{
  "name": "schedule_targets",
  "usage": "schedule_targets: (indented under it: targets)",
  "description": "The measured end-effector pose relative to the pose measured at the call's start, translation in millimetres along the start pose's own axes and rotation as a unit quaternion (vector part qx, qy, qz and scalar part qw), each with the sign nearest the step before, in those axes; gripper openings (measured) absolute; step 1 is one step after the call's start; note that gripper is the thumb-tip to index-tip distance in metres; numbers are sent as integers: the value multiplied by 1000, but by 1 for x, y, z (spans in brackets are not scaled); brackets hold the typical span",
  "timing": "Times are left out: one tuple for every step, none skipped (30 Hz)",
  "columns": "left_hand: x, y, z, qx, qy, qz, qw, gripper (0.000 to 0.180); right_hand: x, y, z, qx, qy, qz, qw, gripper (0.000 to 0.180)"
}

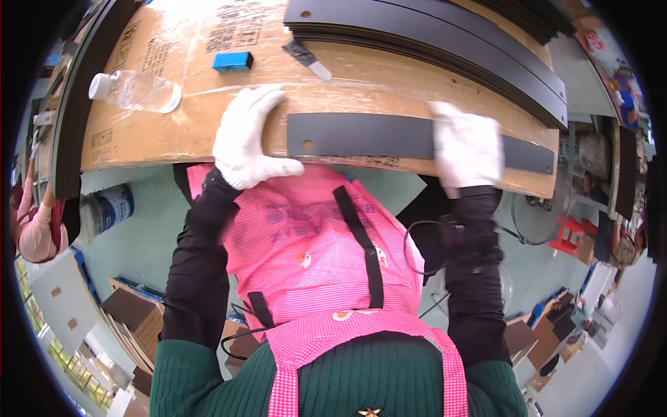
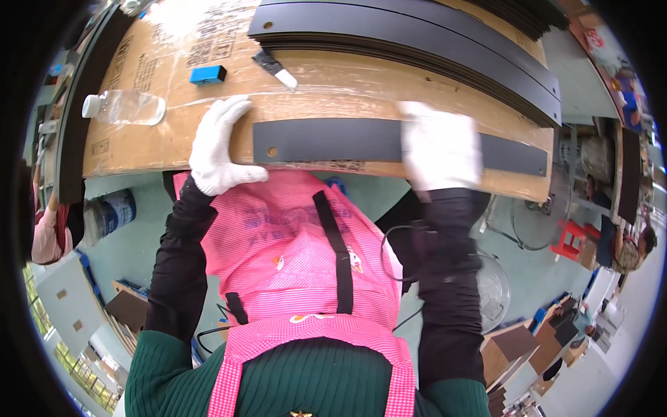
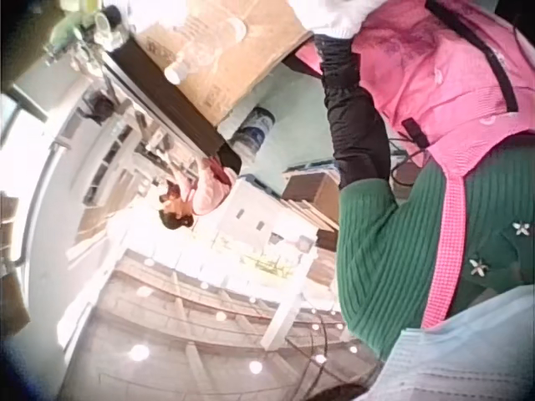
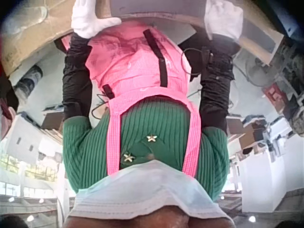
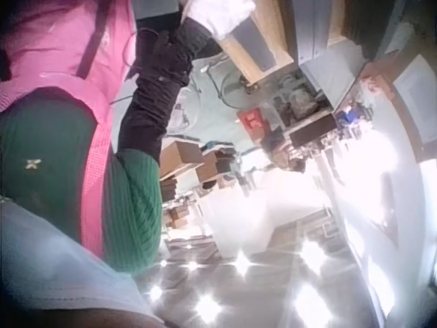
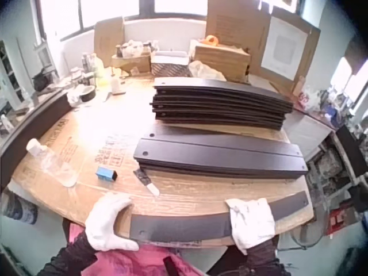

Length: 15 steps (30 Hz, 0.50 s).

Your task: Cleaning and applying treatment to black furniture panels in a workshop environment.

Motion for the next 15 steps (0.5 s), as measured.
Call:
schedule_targets:
  targets:
    - [2, -3, 0, 3, 8, 6, 1000, 104, 62, 8, -4, -48, 159, 78, 983, 31]
    - [8, -9, 5, 5, 18, 17, 1000, 104, 137, 27, -4, -35, 267, 102, 958, 35]
    - [6, -15, 10, 31, 57, -13, 998, 97, 207, 37, -17, -48, 274, 224, 934, 37]
    - [5, -17, 11, 56, 87, -48, 994, 89, 248, 44, -25, -59, 267, 338, 900, 40]
    - [17, -18, 6, 74, 57, -48, 994, 80, 233, 34, -24, -60, 260, 336, 903, 40]
    - [41, -29, -2, 77, 43, -2, 996, 85, 205, 20, -35, -90, 240, 387, 885, 41]
    - [62, -46, 6, 39, 37, 16, 998, 91, 184, 16, -46, -113, 229, 444, 859, 46]
    - [84, -64, 14, -2, 25, 36, 999, 98, 170, 16, -33, -112, 227, 368, 895, 49]
    - [97, -75, 25, -7, 23, 28, 999, 106, 141, 12, -11, -114, 228, 324, 911, 46]
    - [101, -78, 40, -14, 20, 10, 1000, 115, 59, 2, -13, -147, 97, 310, 934, 47]
    - [105, -83, 58, -36, 9, -25, 999, 124, 15, 5, 0, -133, 63, 190, 971, 43]
    - [105, -80, 72, -21, 35, -19, 999, 129, -2, 10, 10, -129, 63, 193, 971, 43]
    - [102, -71, 88, 24, 16, 10, 1000, 133, -19, 14, 17, -98, 42, 165, 981, 38]
    - [99, -66, 92, 68, -2, 42, 997, 137, -33, 17, 21, -66, 20, 138, 988, 33]
    - [106, -65, 83, 17, 77, 8, 997, 146, -39, 21, 23, -35, 0, 117, 993, 28]
Point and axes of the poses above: each hand's wrist, its own y-axis away from the middle knuckle, its own z-axis out of the palm, x = y × z, the point moved 5 cm from there along -y, towards the middle knuckle, and after that the axes turned 10 degrees about z, right-handed, at the moved point
